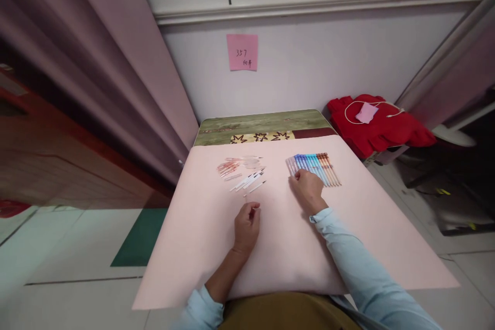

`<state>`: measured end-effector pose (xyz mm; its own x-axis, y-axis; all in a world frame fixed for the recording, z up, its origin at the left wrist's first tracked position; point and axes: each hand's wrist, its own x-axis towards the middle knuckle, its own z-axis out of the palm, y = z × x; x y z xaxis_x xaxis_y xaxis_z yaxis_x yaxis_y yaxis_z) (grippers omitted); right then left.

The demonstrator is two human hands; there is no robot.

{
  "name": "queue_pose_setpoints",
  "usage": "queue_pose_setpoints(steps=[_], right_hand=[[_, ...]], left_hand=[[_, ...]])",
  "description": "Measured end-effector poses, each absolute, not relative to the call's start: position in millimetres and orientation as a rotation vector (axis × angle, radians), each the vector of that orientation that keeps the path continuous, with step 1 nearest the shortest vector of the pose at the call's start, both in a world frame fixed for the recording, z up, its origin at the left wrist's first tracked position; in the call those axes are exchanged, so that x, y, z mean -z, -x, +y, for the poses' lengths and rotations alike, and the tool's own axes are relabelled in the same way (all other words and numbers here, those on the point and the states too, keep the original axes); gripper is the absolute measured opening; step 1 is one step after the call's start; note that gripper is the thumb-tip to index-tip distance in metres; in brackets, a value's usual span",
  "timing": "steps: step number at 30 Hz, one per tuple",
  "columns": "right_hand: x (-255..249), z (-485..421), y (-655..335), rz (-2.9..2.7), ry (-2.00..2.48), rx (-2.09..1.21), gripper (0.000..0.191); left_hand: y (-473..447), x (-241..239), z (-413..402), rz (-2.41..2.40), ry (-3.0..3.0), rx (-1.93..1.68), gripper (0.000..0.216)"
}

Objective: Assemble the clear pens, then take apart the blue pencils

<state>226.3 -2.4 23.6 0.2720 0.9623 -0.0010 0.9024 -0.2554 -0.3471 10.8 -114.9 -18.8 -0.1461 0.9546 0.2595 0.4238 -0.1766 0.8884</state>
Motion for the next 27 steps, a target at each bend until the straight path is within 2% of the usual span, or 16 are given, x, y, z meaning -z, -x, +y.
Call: queue_pose_setpoints(steps=[9,14,19,27], right_hand=[[-12.8,3.2,-217.4,-1.695,2.356,-0.23,0.032],[-8.2,2.6,-219.1,-1.672,2.33,-0.176,0.026],[-9.8,-6.2,-213.6,-1.673,2.144,-0.169,0.028],[3.8,-42.4,-178.7,-1.701,1.758,-0.605,0.042]], left_hand=[[-12.5,16.7,-114.3,1.573,-1.638,-1.3,0.013],[-12.7,17.2,-115.3,1.571,-1.635,-1.289,0.013],[-13.2,18.7,-115.8,1.573,-1.626,-1.288,0.013],[-4.4,11.9,-104.2,1.59,-1.502,-1.348,0.011]])
